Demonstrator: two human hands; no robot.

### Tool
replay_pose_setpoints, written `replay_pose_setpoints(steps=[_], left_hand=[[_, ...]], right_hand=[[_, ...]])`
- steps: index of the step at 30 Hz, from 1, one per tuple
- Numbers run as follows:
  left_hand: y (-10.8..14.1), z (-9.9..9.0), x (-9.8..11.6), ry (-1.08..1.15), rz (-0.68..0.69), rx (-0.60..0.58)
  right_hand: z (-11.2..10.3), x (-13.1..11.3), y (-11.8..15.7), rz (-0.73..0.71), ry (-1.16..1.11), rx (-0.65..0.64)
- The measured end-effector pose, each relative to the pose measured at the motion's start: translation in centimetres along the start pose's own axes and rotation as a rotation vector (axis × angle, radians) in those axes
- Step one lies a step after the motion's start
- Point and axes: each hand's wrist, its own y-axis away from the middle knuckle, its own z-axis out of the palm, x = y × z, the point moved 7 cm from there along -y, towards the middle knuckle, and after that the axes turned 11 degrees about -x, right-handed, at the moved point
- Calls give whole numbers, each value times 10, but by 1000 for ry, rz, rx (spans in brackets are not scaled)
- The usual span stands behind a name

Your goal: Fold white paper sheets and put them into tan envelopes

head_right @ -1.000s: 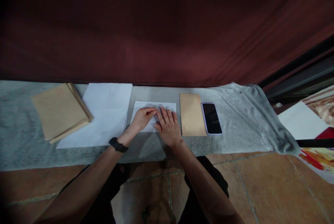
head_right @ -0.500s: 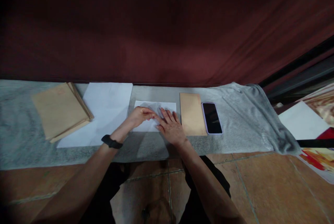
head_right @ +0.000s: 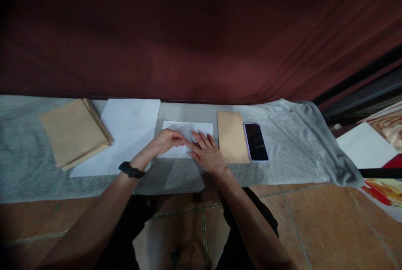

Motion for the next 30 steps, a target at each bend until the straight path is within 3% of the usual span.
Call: replay_pose_setpoints(steps=[7, 10, 12, 15, 18, 20, 24, 26, 30], left_hand=[[3, -3, 10, -82, -9, 77], [15, -26, 17, -155, -52, 262], [28, -47, 21, -269, -155, 444], [41, -61, 26, -483, -320, 571], [36, -40, 35, -585, -176, 540], [30, -10, 41, -662, -28, 448], [25, 45, 37, -811, 48, 218], [27, 54, 35, -857, 33, 200], [30, 51, 34, -898, -2, 233]], right_hand=[[-1, 1, -1, 14, -12, 0], [-1, 5, -1, 54, -18, 20], [0, 6, -2, 66, -18, 39], [1, 6, -2, 66, -33, 68], [2, 5, -4, 89, -57, 89], [3, 2, -6, 89, -60, 85], [7, -3, -10, 93, -31, 69], [9, -4, -12, 103, -20, 78], [11, 1, -16, 151, -22, 143]])
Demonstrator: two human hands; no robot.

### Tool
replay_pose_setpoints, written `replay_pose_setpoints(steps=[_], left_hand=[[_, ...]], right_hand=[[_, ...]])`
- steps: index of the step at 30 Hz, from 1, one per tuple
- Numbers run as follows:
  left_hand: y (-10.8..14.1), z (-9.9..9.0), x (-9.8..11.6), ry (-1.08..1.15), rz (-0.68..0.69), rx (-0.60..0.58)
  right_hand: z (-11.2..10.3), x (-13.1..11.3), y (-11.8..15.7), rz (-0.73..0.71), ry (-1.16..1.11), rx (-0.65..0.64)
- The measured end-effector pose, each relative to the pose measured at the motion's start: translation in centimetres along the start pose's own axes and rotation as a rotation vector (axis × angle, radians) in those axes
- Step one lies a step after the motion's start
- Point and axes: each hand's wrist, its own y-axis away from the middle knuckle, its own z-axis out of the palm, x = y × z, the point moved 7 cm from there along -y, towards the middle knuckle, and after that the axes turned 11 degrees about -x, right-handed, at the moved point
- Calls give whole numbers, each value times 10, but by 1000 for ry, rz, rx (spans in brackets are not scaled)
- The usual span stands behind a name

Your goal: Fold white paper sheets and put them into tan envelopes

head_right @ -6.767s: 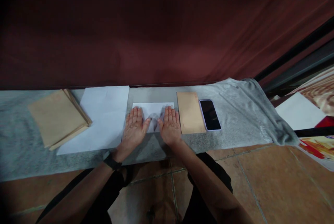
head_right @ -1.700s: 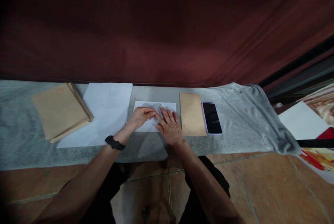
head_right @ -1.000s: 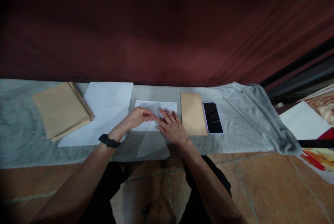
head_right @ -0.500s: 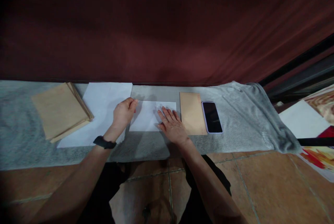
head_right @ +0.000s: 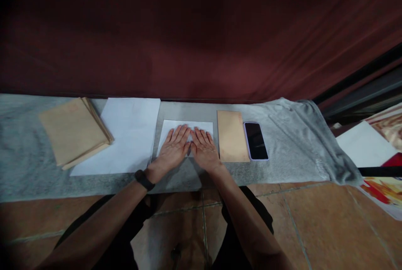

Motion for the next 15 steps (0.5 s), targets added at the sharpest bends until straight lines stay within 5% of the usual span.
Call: replay_pose_setpoints(steps=[15], left_hand=[[7, -6, -4, -43, -65, 69]], right_hand=[[3, 18, -2, 220, 33, 150]])
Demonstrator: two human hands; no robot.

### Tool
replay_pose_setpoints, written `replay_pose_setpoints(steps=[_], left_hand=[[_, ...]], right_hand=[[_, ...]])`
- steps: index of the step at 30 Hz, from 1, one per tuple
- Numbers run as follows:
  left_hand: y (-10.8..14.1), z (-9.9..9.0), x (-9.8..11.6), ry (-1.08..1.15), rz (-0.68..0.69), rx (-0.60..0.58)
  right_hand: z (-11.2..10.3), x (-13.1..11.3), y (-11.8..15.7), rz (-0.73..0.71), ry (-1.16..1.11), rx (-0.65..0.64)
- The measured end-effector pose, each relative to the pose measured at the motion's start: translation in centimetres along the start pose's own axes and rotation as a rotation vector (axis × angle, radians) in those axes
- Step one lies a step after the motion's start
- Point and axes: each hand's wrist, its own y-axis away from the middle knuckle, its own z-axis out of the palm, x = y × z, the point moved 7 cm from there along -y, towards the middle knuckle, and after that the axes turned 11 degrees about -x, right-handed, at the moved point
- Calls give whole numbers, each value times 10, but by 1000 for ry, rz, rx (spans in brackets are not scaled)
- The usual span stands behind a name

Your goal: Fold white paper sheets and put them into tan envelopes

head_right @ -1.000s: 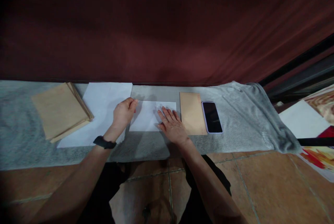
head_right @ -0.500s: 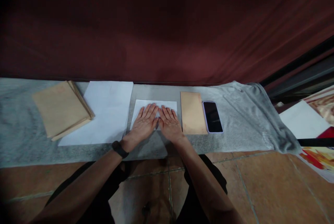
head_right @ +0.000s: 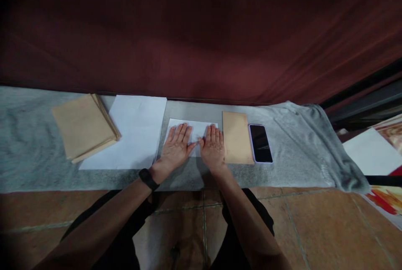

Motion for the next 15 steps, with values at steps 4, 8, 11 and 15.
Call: replay_pose_setpoints(steps=[4, 8, 11, 15], left_hand=[[-1, 0, 3, 30, 30, -1], [-3, 3, 7, 68, 57, -20], [-6, 7, 8, 70, 74, -34], [-10, 10, 2, 75, 46, -41]], right_hand=[[-6, -7, -2, -16, -32, -32], [-8, -22, -6, -78, -61, -128], [-5, -28, -8, -90, -54, -182], [-1, -27, -10, -74, -36, -175]])
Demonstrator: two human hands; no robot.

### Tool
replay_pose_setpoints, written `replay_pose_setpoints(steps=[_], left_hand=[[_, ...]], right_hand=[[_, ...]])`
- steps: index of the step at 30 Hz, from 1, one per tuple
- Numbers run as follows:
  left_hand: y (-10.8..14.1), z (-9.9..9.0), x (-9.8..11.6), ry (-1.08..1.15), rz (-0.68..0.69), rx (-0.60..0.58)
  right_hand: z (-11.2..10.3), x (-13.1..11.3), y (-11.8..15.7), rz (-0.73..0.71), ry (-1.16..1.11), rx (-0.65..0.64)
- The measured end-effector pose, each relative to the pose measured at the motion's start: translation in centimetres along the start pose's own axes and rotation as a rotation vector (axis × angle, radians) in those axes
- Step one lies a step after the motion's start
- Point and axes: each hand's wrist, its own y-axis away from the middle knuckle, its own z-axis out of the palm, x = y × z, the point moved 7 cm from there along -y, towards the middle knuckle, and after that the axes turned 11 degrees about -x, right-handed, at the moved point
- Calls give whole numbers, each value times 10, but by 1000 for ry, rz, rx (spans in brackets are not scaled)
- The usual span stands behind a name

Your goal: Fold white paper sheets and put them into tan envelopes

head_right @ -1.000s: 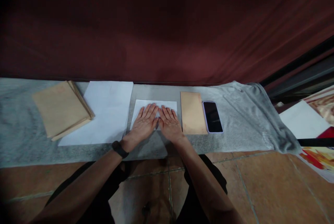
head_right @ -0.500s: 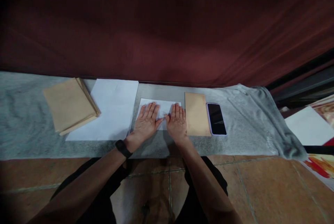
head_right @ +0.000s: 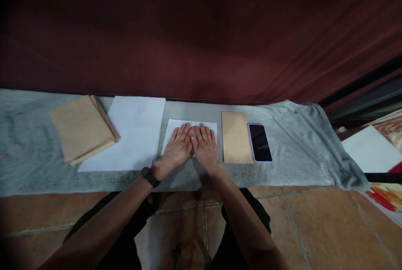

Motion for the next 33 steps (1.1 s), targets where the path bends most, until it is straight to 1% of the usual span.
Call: replay_pose_setpoints(steps=[4, 10, 14, 18, 21, 23, 26, 28, 31, 33], left_hand=[[-3, -3, -12, 6, -49, 13], [-3, -3, -24, 3, -113, 31], [0, -2, -31, -4, -176, 37], [6, -4, -34, 17, -213, 79], [11, -10, -39, 55, -239, 118], [14, -16, -43, 101, -252, 139], [17, -30, -55, 206, -301, 151], [18, -39, -63, 292, -355, 130], [18, -44, -71, 411, -426, 57], [17, -45, -75, 443, -467, 29]], right_hand=[[2, 3, 0, -6, 9, 60], [3, 11, 1, 26, -8, 138], [2, 15, 3, 27, -8, 154], [3, 18, 5, 39, 1, 152], [3, 21, 7, 57, -3, 157], [2, 21, 9, 64, -10, 156], [1, 16, 13, 49, -15, 126], [1, 7, 17, 6, -18, 87], [4, -10, 23, -88, -20, 18], [6, -19, 26, -139, -18, -17]])
